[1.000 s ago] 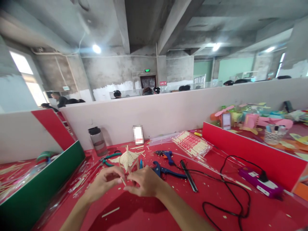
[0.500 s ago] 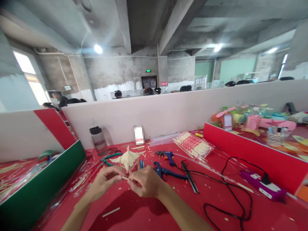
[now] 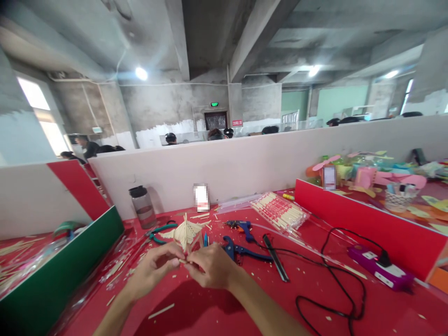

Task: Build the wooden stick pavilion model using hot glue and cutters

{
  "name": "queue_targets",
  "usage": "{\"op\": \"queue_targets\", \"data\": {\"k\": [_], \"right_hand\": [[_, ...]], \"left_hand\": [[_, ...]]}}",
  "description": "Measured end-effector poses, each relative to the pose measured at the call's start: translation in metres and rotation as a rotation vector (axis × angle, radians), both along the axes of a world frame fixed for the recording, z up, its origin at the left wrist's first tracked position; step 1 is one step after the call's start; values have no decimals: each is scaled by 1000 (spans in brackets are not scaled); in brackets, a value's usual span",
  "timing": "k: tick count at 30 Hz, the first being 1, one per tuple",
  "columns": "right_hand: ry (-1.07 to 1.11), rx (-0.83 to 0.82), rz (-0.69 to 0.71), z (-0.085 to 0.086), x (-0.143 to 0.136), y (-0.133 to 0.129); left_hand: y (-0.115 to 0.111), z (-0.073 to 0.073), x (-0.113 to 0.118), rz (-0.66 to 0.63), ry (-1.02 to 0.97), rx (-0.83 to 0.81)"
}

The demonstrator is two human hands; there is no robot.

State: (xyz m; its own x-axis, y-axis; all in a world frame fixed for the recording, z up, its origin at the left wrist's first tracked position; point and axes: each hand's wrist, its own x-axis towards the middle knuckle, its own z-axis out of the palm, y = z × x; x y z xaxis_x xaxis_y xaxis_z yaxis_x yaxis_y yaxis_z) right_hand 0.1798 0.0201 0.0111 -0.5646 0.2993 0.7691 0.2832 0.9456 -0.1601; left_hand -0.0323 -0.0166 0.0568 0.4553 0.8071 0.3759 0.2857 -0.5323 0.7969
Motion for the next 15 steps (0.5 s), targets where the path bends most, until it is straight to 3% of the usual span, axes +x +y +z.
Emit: {"op": "queue_targets", "data": {"k": [5, 10, 13, 15], "right_hand": [[-71, -26, -8, -4, 0, 1], [-214, -30, -10, -3, 2, 3], [-340, -71, -26, 3, 7, 4], [-405, -98, -40, 5, 11, 6]], "left_hand": [[-2, 3, 4, -43, 40, 46], [-4, 5, -2, -99, 150, -112], [0, -2, -9, -118, 338, -208], [5, -11, -11, -58, 429, -185]]}}
